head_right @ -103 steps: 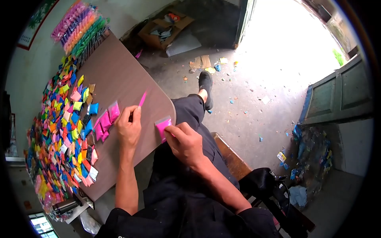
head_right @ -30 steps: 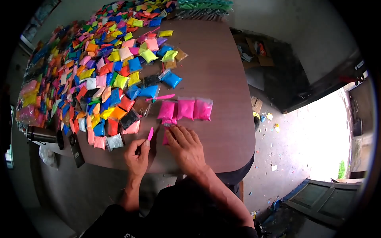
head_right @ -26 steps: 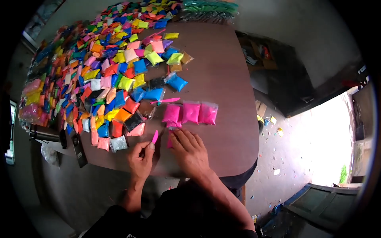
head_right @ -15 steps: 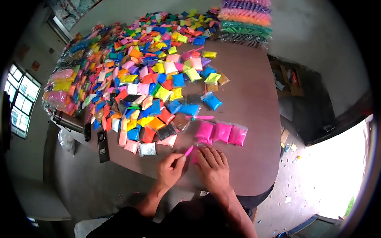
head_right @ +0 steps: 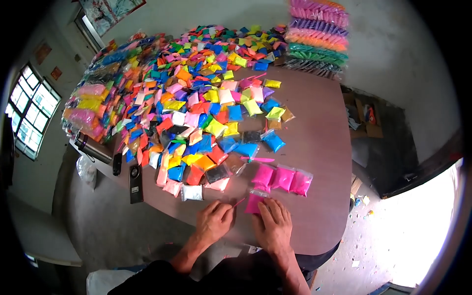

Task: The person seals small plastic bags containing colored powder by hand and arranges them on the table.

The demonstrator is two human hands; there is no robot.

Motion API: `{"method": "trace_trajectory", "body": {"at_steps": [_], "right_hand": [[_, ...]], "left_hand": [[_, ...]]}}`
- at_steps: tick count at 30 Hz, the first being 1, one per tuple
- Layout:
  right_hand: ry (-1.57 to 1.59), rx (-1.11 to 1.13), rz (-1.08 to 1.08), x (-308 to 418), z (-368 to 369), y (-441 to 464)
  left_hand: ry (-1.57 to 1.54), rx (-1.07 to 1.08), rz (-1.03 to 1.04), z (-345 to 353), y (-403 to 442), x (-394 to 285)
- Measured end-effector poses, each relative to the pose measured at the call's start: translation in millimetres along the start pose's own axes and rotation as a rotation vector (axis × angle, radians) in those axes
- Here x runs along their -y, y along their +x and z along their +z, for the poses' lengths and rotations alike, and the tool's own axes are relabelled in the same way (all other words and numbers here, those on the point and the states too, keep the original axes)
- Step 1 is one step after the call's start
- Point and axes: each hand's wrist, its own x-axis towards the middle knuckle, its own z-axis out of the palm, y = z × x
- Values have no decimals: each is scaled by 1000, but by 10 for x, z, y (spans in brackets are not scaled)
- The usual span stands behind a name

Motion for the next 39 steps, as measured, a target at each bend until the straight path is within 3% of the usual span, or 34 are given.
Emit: {"method": "trace_trajectory", "body": {"at_steps": [6,12,14,18,24,28,30,39], "right_hand": [[62,-10,83,39,-100,-141],[101,-26,129,6,-79,-170],[111,-30,135,-1,-75,-164],[123,-45,133,-12,-81,-157],[129,-54,128,-43,-98,-140],[140,-41,118,-82,-111,-146],[150,-37,131,-104,-91,-176],[167,-38,162,-101,-121,-99]], "left_hand": [[-103,77,-16,-100,109,7],[-157,181,-163,-273,401,-19],[-43,83,-10,-342,666,32],[-17,38,1,-416,1304,230],[185,-72,273,-264,2614,935],[368,44,215,-87,3153,1484],[511,137,71,-114,3298,1794],[492,318,-143,-50,3662,2313]]}}
